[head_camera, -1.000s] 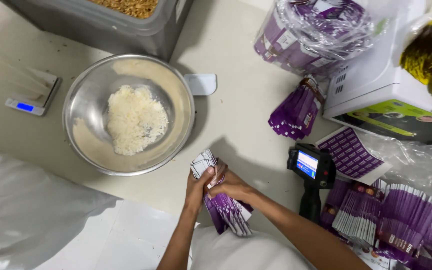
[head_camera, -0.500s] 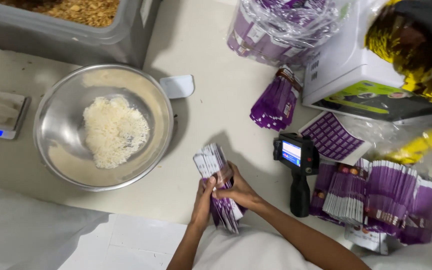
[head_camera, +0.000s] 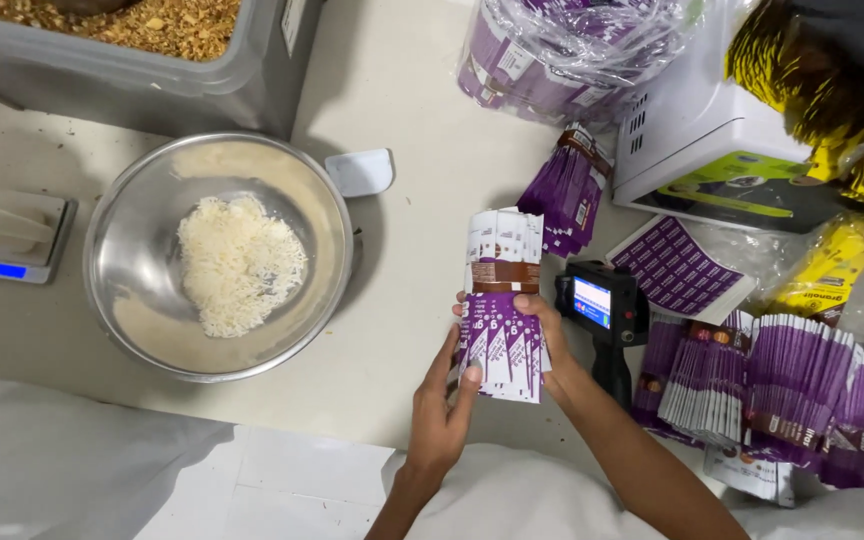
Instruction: The person scans purple packets with a handheld device and sorts them by hand into stacks on a table near a bin of granola.
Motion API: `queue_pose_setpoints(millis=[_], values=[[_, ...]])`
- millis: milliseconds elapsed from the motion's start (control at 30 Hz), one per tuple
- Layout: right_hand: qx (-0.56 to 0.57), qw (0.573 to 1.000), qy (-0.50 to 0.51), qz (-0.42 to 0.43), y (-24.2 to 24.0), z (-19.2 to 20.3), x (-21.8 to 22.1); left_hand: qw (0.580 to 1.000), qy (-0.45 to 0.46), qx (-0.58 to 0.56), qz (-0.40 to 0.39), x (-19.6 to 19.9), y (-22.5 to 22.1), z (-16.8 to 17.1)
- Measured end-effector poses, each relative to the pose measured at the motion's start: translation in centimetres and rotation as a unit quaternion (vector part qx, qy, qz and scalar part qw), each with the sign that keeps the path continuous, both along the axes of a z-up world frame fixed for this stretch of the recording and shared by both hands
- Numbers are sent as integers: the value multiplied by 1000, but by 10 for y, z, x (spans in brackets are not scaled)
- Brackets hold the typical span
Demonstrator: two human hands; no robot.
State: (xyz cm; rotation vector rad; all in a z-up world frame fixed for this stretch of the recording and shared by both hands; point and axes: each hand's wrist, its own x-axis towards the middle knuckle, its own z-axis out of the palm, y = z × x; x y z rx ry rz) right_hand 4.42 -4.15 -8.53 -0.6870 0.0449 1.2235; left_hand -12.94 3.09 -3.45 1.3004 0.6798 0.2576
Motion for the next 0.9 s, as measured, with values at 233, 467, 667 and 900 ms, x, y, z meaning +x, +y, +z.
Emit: queue_pose_setpoints(millis=[233,467,667,900], values=[[-15,999,-26,-18,1,9,2,960,181,204,-66,2,10,-21],[-126,988,-84,-6,-10,-17,6,968,110,212,-79,19,27,-15],[-237,939,-250,7,18,40,-5,995,90,11,-52,53,37,5],[-394,851,-343,-47,14,3,124,978,43,-200,45,73,69,-99]])
